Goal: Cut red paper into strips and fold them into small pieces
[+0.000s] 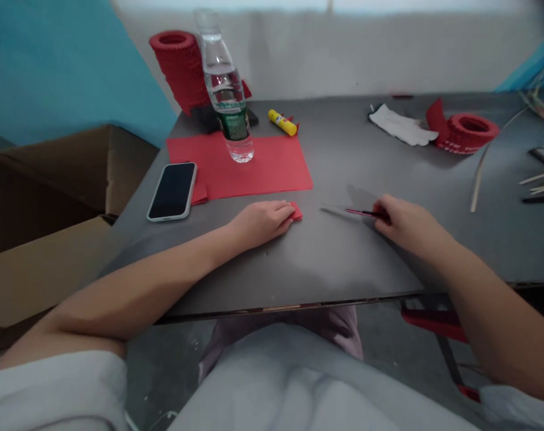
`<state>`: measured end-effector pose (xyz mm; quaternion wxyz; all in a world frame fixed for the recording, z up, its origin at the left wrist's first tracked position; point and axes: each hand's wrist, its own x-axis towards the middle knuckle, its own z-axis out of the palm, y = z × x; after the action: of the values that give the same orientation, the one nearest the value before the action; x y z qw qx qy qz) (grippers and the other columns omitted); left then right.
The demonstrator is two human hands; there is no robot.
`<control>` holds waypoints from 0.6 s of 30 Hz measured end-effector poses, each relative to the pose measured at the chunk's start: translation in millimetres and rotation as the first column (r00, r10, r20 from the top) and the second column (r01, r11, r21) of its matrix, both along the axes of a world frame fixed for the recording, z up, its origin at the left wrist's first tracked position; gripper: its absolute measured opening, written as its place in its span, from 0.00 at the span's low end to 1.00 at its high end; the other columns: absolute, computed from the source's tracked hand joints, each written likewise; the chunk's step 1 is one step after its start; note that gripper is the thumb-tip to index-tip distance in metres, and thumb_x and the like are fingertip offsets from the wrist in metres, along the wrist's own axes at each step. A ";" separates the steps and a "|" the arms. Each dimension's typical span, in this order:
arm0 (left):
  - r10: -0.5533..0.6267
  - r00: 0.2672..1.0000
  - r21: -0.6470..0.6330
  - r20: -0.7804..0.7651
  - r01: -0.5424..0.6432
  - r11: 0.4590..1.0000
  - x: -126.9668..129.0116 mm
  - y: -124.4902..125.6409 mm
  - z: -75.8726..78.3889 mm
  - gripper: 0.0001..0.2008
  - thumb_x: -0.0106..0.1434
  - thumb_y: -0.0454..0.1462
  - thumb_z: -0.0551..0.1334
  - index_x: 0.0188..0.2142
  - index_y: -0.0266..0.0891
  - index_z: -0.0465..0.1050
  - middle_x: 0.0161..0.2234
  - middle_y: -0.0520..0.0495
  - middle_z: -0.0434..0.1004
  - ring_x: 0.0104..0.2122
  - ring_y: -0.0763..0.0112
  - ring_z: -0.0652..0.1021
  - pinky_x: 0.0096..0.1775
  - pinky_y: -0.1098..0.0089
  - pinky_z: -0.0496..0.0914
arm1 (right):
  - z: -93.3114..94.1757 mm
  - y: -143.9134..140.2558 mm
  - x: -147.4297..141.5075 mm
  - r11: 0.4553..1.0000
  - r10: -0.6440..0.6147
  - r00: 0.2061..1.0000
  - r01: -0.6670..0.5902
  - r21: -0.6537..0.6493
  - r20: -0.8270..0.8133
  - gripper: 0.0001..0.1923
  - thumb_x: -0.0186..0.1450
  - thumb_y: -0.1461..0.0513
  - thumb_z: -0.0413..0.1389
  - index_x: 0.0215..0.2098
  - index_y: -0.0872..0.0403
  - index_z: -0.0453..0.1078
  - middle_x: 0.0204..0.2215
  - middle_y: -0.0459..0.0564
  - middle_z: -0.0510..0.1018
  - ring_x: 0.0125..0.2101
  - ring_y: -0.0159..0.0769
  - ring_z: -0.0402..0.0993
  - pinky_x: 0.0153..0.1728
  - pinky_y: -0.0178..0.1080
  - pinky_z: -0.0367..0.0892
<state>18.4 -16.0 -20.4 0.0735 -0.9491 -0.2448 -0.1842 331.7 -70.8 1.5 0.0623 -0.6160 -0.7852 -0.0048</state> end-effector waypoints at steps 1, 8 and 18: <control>-0.008 1.000 -0.001 0.010 0.008 1.000 -0.4 0.1 0.3 0.14 0.68 0.38 0.48 0.40 0.33 0.70 0.40 0.40 0.76 0.38 0.67 0.78 0.40 0.69 0.72 | 1.9 -5.7 -1.3 1.000 -0.012 1.000 0.013 0.007 -0.020 0.08 0.58 0.64 0.50 0.36 0.53 0.65 0.25 0.48 0.72 0.24 0.35 0.67 0.24 0.35 0.58; -0.010 0.999 -0.014 0.047 0.011 1.000 -1.5 0.4 0.1 0.14 0.68 0.38 0.49 0.42 0.35 0.71 0.43 0.42 0.76 0.42 0.69 0.78 0.44 0.71 0.72 | 7.2 -36.4 -26.1 0.989 0.086 0.990 -0.071 0.133 -0.114 0.18 0.67 0.57 0.43 0.50 0.53 0.66 0.34 0.54 0.77 0.34 0.42 0.72 0.32 0.41 0.64; 0.003 1.000 -0.012 0.027 -0.003 1.000 -1.6 -1.5 -1.8 0.15 0.68 0.39 0.50 0.46 0.35 0.71 0.47 0.41 0.75 0.45 0.65 0.77 0.45 0.68 0.73 | -15.7 -40.7 -38.0 0.961 0.179 0.965 -0.213 0.174 0.194 0.21 0.69 0.59 0.42 0.58 0.47 0.62 0.27 0.48 0.73 0.26 0.33 0.68 0.23 0.36 0.54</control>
<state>16.8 -17.5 -22.2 0.0649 -0.9465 -0.2482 -0.1956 293.7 -111.5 -14.1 0.0524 -0.5232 -0.8407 -0.1294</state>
